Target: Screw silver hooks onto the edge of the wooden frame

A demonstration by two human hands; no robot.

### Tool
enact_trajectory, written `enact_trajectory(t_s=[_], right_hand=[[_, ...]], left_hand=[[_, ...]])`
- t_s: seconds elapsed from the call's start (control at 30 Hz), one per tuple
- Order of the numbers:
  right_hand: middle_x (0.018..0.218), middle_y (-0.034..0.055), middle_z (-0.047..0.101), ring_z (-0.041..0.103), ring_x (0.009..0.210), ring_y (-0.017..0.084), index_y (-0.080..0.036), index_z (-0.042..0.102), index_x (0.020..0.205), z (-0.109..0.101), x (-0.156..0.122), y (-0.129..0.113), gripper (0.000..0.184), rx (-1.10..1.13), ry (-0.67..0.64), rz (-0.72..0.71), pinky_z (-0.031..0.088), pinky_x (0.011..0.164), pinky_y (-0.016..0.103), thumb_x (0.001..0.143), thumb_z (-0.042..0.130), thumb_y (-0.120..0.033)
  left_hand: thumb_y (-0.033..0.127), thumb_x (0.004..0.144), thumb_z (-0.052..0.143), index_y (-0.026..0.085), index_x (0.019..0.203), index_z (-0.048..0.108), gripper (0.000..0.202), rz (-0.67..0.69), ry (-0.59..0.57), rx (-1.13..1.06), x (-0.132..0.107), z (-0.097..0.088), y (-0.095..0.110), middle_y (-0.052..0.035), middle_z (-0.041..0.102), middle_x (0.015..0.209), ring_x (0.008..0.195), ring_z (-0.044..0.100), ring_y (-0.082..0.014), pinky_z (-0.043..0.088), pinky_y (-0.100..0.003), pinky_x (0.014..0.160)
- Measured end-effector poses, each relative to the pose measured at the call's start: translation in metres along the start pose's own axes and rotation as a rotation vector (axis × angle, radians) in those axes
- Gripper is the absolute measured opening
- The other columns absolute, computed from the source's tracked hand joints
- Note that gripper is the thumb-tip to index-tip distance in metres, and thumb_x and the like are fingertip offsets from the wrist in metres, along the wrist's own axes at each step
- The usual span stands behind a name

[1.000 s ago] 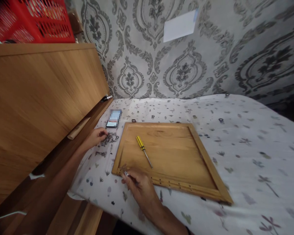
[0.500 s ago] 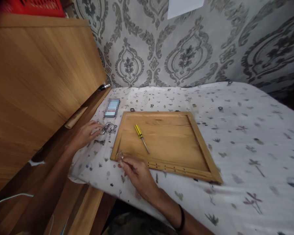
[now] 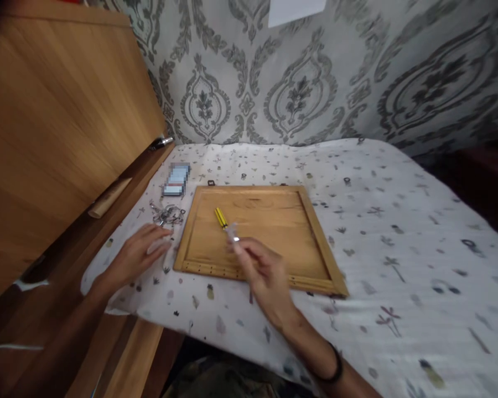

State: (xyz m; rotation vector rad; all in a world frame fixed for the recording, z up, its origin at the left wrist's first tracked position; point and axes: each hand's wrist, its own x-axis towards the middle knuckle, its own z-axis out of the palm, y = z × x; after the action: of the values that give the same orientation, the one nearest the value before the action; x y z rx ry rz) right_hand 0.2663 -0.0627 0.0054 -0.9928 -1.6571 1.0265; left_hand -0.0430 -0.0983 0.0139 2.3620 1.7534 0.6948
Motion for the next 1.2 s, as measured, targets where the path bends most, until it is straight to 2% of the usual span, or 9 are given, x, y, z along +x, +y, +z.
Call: enact_trajectory(t_s=[0.07, 0.13, 0.23, 0.3, 0.47, 0.6, 0.73, 0.9, 1.2], right_hand=[[0.108, 0.0119, 0.078, 0.072, 0.108, 0.030, -0.023, 0.070, 0.094, -0.039, 0.008, 0.011, 0.042, -0.217, 0.170, -0.002, 0.055, 0.096, 0.043, 0.097, 0.054, -0.061], [0.105, 0.0135, 0.077, 0.073, 0.100, 0.032, -0.023, 0.068, 0.093, -0.078, 0.014, 0.029, 0.045, -0.473, 0.312, 0.060, 0.055, 0.085, 0.043, 0.093, 0.052, -0.065], [0.093, 0.0156, 0.073, 0.067, 0.081, 0.031, -0.023, 0.064, 0.091, -0.121, 0.020, 0.059, 0.047, -0.764, 0.315, 0.123, 0.051, 0.074, 0.043, 0.090, 0.044, -0.066], [0.086, 0.0156, 0.070, 0.064, 0.079, 0.032, -0.024, 0.059, 0.085, -0.134, 0.022, 0.074, 0.045, -0.839, 0.335, 0.141, 0.049, 0.072, 0.044, 0.088, 0.039, -0.064], [0.075, 0.0132, 0.065, 0.061, 0.078, 0.032, -0.028, 0.048, 0.066, -0.134, 0.024, 0.084, 0.034, -0.825, 0.299, 0.106, 0.048, 0.074, 0.044, 0.081, 0.044, -0.058], [0.068, 0.0095, 0.063, 0.059, 0.067, 0.027, -0.028, 0.044, 0.059, -0.132, 0.026, 0.079, 0.028, -0.784, 0.283, 0.107, 0.047, 0.067, 0.040, 0.075, 0.050, -0.050], [0.064, 0.0063, 0.064, 0.058, 0.057, 0.022, -0.027, 0.047, 0.060, -0.139, 0.032, 0.076, 0.025, -0.733, 0.302, 0.120, 0.043, 0.057, 0.034, 0.076, 0.050, -0.045], [0.069, 0.0062, 0.067, 0.061, 0.061, 0.022, -0.025, 0.050, 0.062, -0.151, 0.051, 0.074, 0.023, -0.689, 0.357, 0.106, 0.045, 0.061, 0.034, 0.075, 0.052, -0.044], [0.064, 0.0064, 0.060, 0.056, 0.060, 0.022, -0.027, 0.044, 0.059, -0.147, 0.049, 0.093, 0.021, -0.677, 0.380, 0.096, 0.044, 0.063, 0.036, 0.075, 0.048, -0.040]], left_hand=[[0.030, 0.101, 0.052, 0.024, 0.123, 0.062, 0.025, -0.030, -0.037, -0.039, 0.002, 0.013, 0.016, -0.0077, 0.070, 0.113, 0.109, 0.064, -0.0240, 0.051, -0.036, 0.095], [0.028, 0.100, 0.051, 0.023, 0.121, 0.059, 0.023, -0.162, -0.107, 0.001, 0.009, 0.025, 0.026, -0.0066, 0.072, 0.111, 0.102, 0.067, -0.0224, 0.051, -0.034, 0.090], [0.030, 0.098, 0.055, 0.023, 0.107, 0.057, 0.012, -0.300, -0.165, 0.080, 0.028, 0.038, 0.030, -0.0028, 0.072, 0.089, 0.083, 0.069, -0.0220, 0.048, -0.030, 0.073], [0.030, 0.095, 0.057, 0.022, 0.105, 0.055, 0.013, -0.331, -0.161, 0.107, 0.042, 0.043, 0.029, -0.0027, 0.071, 0.082, 0.079, 0.069, -0.0229, 0.044, -0.029, 0.067], [0.027, 0.095, 0.054, 0.018, 0.106, 0.054, 0.014, -0.398, -0.144, 0.165, 0.060, 0.054, 0.026, -0.0084, 0.073, 0.084, 0.077, 0.071, -0.0251, 0.039, -0.029, 0.062], [0.019, 0.094, 0.051, 0.018, 0.099, 0.056, 0.008, -0.405, -0.107, 0.174, 0.061, 0.059, 0.028, -0.0067, 0.071, 0.077, 0.075, 0.070, -0.0248, 0.038, -0.029, 0.063], [0.022, 0.094, 0.050, 0.020, 0.096, 0.059, 0.010, -0.383, -0.035, 0.176, 0.068, 0.051, 0.029, -0.0049, 0.069, 0.075, 0.075, 0.069, -0.0241, 0.038, -0.029, 0.065], [0.026, 0.095, 0.050, 0.020, 0.107, 0.062, 0.018, -0.354, 0.034, 0.180, 0.096, 0.040, 0.028, -0.0034, 0.068, 0.077, 0.079, 0.067, -0.0230, 0.038, -0.029, 0.069], [0.025, 0.092, 0.052, 0.020, 0.099, 0.063, 0.014, -0.377, 0.012, 0.114, 0.101, 0.072, 0.022, 0.0041, 0.058, 0.062, 0.065, 0.061, -0.0185, 0.037, -0.026, 0.064]])
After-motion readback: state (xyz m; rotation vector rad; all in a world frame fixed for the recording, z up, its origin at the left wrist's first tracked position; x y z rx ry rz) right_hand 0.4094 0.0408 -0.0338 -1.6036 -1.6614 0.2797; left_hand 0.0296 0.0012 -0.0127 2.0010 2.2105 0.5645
